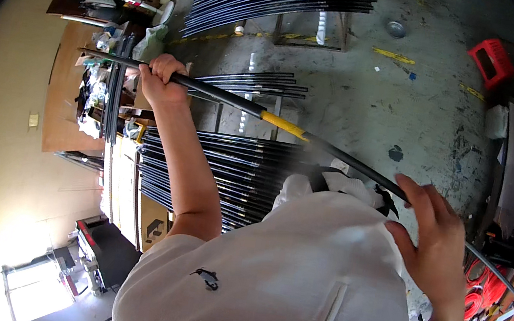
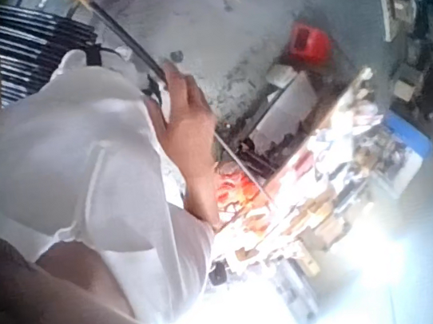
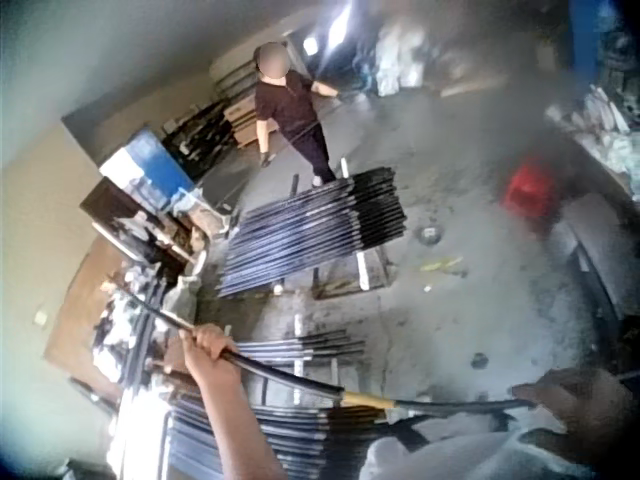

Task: The person wipes long black metal poles with a cloth, handling them one at a time and placing them on racks.

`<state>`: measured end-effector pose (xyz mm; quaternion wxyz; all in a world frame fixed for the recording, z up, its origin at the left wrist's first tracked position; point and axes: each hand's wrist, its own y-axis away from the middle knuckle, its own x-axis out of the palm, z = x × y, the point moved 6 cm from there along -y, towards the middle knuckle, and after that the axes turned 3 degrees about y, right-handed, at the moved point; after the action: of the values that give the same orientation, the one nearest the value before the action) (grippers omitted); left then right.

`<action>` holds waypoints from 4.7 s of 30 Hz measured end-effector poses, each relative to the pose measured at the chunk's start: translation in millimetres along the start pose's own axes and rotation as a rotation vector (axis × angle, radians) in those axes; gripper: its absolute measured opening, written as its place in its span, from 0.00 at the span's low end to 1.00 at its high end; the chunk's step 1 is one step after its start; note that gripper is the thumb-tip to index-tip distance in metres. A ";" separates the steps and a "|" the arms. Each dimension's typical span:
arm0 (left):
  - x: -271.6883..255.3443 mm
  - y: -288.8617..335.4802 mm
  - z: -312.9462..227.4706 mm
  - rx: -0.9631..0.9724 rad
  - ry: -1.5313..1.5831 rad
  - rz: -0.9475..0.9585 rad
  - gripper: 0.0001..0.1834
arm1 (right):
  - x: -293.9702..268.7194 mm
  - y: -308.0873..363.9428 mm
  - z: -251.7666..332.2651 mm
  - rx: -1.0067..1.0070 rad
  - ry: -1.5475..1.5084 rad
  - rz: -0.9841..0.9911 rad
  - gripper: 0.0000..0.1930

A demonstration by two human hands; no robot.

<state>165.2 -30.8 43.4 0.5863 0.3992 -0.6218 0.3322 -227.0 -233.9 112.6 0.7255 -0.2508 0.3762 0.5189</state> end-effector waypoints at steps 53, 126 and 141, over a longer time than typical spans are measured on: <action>-13.6 30.4 66.0 -0.288 0.029 -0.003 0.23 | 36.5 53.0 -6.8 0.360 -0.158 0.121 0.12; -73.2 110.5 243.3 -0.379 -0.347 -0.033 0.16 | 25.3 54.9 -93.4 0.580 0.388 0.198 0.26; -36.5 134.3 314.4 -0.786 -0.315 0.300 0.13 | -104.8 273.5 -176.9 0.742 0.867 -0.313 0.15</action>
<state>-99.9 -242.1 -14.3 0.5370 0.0970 -0.8334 0.0874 -553.7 -334.7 99.8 0.6125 -0.2218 0.7534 0.0896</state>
